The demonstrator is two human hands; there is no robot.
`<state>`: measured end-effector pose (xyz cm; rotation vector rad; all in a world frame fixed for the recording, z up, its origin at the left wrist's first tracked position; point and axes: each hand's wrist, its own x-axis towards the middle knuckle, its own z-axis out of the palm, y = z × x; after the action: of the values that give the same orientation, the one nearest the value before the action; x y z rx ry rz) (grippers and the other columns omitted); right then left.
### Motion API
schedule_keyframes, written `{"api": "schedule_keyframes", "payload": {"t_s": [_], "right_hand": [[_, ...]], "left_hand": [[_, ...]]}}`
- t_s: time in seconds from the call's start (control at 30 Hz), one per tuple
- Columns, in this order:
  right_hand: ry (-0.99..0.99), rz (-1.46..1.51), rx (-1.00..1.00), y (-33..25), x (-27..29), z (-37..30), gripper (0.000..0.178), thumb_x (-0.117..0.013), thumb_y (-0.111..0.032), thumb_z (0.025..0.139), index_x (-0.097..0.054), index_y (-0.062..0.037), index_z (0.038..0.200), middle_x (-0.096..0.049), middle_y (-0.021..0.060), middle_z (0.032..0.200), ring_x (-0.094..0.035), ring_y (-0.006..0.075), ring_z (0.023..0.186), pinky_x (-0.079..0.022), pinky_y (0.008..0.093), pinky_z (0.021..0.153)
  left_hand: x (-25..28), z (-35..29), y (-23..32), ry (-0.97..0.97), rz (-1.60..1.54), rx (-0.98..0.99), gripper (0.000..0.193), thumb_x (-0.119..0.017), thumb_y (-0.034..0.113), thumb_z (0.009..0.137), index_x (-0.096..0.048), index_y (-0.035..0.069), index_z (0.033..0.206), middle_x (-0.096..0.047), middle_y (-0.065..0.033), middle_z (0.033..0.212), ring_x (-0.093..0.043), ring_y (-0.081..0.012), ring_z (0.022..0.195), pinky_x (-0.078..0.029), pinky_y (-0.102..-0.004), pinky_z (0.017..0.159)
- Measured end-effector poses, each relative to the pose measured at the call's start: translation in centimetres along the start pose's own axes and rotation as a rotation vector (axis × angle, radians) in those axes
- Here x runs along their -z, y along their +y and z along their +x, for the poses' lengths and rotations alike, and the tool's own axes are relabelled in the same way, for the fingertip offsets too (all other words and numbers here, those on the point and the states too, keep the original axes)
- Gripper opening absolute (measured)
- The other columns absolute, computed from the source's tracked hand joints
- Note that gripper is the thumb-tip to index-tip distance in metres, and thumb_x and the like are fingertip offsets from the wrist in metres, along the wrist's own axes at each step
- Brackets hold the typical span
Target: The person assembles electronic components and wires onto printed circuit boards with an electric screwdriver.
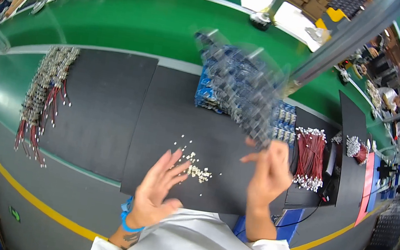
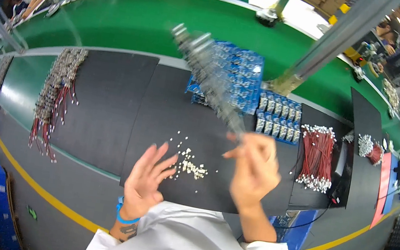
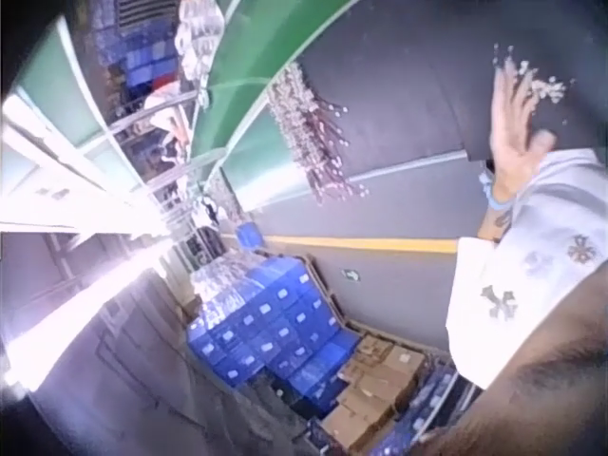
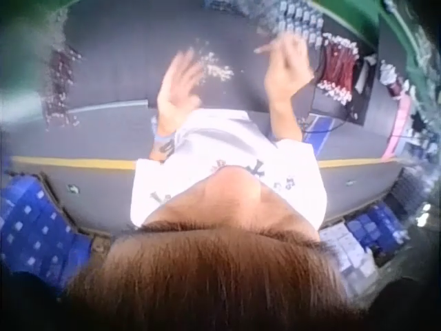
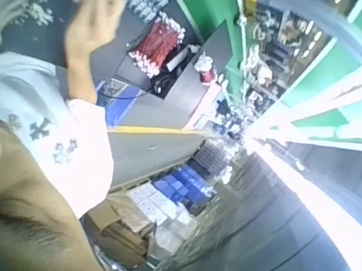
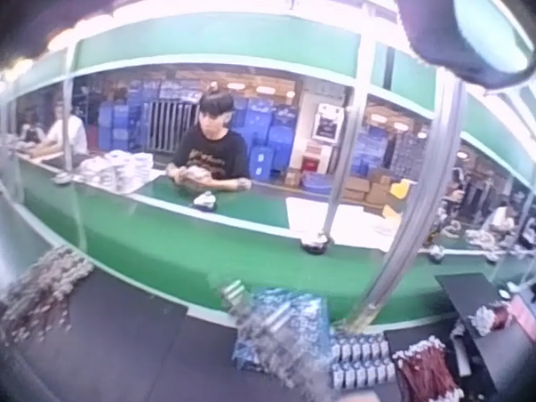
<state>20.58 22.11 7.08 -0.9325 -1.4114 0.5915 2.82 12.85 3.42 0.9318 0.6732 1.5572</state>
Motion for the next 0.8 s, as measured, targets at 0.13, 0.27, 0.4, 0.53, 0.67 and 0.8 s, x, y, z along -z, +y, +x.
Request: {"api": "schedule_keyframes", "payload": {"t_s": [0.13, 0.27, 0.4, 0.53, 0.67, 0.8], "right_hand": [[-0.286, -0.19, 0.181, -0.2, -1.7, -7.0, 0.027, -0.071, 0.006, 0.064, -0.067, -0.0031, 0.089, -0.056, 0.0132, 0.093, -0.061, 0.0254, 0.081, -0.053, 0.0299, 0.067], [-0.397, -0.134, 0.268, 1.7, -2.6, -9.1, 0.03, -0.074, 0.002, 0.062, -0.068, -0.004, 0.091, -0.055, 0.0127, 0.096, -0.06, 0.0265, 0.087, -0.052, 0.0323, 0.073], [-0.401, -0.036, 0.021, 1.6, -1.7, -8.3, 0.023, -0.071, -0.003, 0.068, -0.059, 0.0034, 0.087, -0.058, 0.014, 0.086, -0.058, 0.0206, 0.074, -0.048, 0.0278, 0.066], [-0.455, 0.127, -0.281, 2.2, -2.0, -7.0, 0.019, -0.072, -0.001, 0.069, -0.059, 0.0029, 0.083, -0.06, 0.0104, 0.08, -0.057, 0.0114, 0.059, -0.045, 0.0216, 0.053], [-0.555, 0.141, -0.533, 2.3, -2.4, -7.0, 0.008, -0.065, -0.001, 0.077, -0.06, 0.0046, 0.079, -0.059, 0.007, 0.07, -0.056, 0.0094, 0.057, -0.045, 0.0205, 0.052], [-0.544, 0.139, -0.678, 2.2, -3.0, -7.2, 0.01, -0.063, -0.004, 0.08, -0.059, 0.0053, 0.079, -0.061, 0.0079, 0.066, -0.056, 0.0095, 0.056, -0.045, 0.0222, 0.051]], "left_hand": [[-1.9, -0.5, -0.9, -0.053, -0.338, -0.085, 0.095, -0.066, -0.004, 0.071, -0.001, 0.005, 0.14, -0.014, -0.018, 0.143, -0.023, -0.0304, 0.13, -0.02, -0.0447, 0.105], [-1.6, -0.7, -0.9, 0.431, -0.383, 0.155, 0.058, -0.052, -0.005, 0.082, -0.025, 0.0, 0.134, -0.039, -0.017, 0.13, -0.044, -0.0226, 0.115, -0.036, -0.0361, 0.095], [-1.0, -1.4, -1.2, 0.551, -0.242, 0.087, 0.047, -0.047, -0.008, 0.084, -0.034, -0.004, 0.128, -0.048, -0.0171, 0.122, -0.05, -0.0197, 0.106, -0.04, -0.0314, 0.089], [-0.6, -2.1, -1.5, 0.406, 0.079, 0.056, 0.047, -0.049, -0.008, 0.083, -0.033, -0.007, 0.128, -0.048, -0.0183, 0.122, -0.05, -0.0194, 0.106, -0.039, -0.0293, 0.09], [-0.3, -2.9, -1.9, 0.37, 0.464, 0.042, 0.031, -0.052, -0.006, 0.083, -0.049, -0.01, 0.113, -0.056, -0.0168, 0.112, -0.053, -0.0212, 0.101, -0.041, -0.0288, 0.087], [0.2, -3.6, -1.8, 0.194, 1.11, -0.022, 0.026, -0.054, -0.007, 0.08, -0.055, -0.007, 0.107, -0.06, -0.0171, 0.104, -0.06, -0.0211, 0.09, -0.047, -0.0284, 0.078]]}}
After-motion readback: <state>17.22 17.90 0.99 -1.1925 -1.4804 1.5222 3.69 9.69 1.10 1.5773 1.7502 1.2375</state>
